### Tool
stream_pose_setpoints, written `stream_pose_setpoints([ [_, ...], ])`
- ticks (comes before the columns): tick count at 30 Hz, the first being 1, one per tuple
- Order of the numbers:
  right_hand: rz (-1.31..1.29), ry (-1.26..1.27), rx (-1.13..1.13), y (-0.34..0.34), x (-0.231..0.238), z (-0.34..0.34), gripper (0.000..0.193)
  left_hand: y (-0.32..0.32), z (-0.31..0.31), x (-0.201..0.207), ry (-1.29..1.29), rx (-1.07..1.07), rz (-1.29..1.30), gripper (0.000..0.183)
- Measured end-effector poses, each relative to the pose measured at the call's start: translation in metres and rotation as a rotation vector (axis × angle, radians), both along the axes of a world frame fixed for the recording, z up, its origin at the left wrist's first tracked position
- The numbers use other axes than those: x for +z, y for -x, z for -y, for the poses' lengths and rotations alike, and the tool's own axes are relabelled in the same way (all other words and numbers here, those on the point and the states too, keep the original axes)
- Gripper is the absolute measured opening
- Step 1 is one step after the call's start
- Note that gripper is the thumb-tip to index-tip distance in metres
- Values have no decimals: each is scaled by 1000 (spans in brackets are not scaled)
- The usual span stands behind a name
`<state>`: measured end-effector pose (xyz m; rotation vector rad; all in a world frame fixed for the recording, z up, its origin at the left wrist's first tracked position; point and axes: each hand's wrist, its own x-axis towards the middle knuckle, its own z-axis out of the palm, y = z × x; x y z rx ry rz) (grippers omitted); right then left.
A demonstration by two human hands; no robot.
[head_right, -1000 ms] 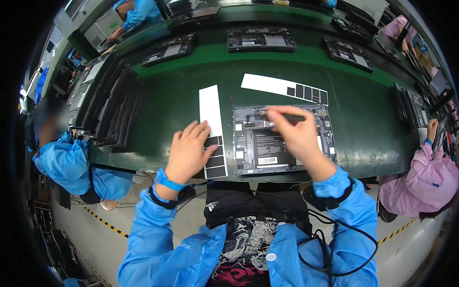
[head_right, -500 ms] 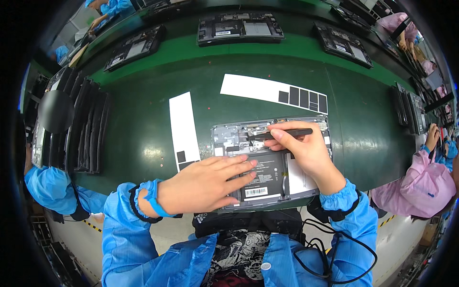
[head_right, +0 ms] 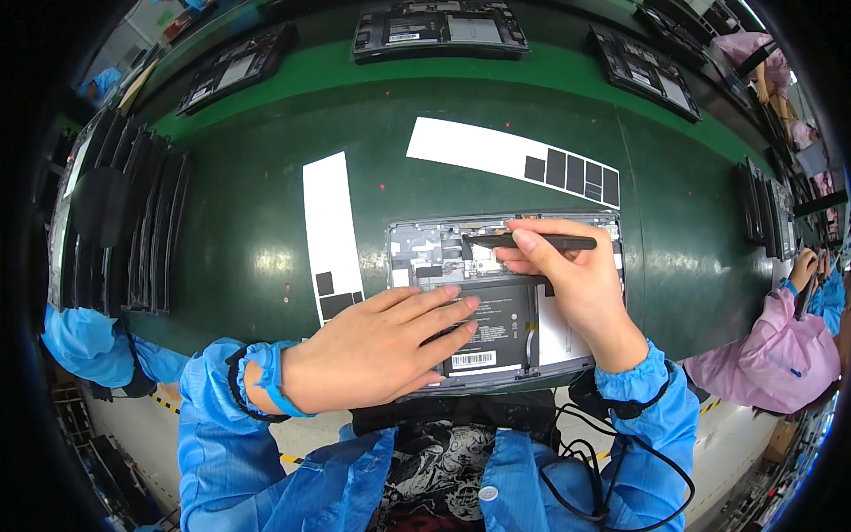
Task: Assembling internal components of electronic tablets on a factory production line.
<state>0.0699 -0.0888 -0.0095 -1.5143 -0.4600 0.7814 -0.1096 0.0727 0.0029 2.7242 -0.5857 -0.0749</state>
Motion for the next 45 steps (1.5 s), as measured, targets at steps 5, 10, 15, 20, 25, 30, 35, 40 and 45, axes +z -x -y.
stream_pose_setpoints([
  [5, 12, -21, 90, -1, 3, 4, 23, 0, 1, -1, -10, 9, 20, 51],
  [10, 35, 4, 140, 1, 4, 3, 21, 0, 3, 1, -24, 14, 9, 50],
  [15, 34, 44, 34, 3, 4, -2, 23, 0, 1, 1, -17, 15, 12, 50],
  [20, 34, 43, 13, 3, 3, -2, 24, 1, 2, 1, -15, 20, 5, 50],
  [25, 47, 46, 18, 3, 2, -2, 24, -1, 3, 0, 47, 54, 4, 52],
  [30, 39, 29, 30, 3, 2, -2, 24, -8, 10, -4, 104, 214, 96, 59],
  [35, 52, 2, 42, 2, -1, -1, 24, -9, 16, -10, 17, 227, 104, 65],
  [40, 92, -59, 2, 8, -4, -1, 24, -10, 17, -11, 91, 255, 110, 66],
  [45, 96, -102, 51, 8, -6, 0, 24, -11, 22, -19, 130, 339, 171, 71],
])
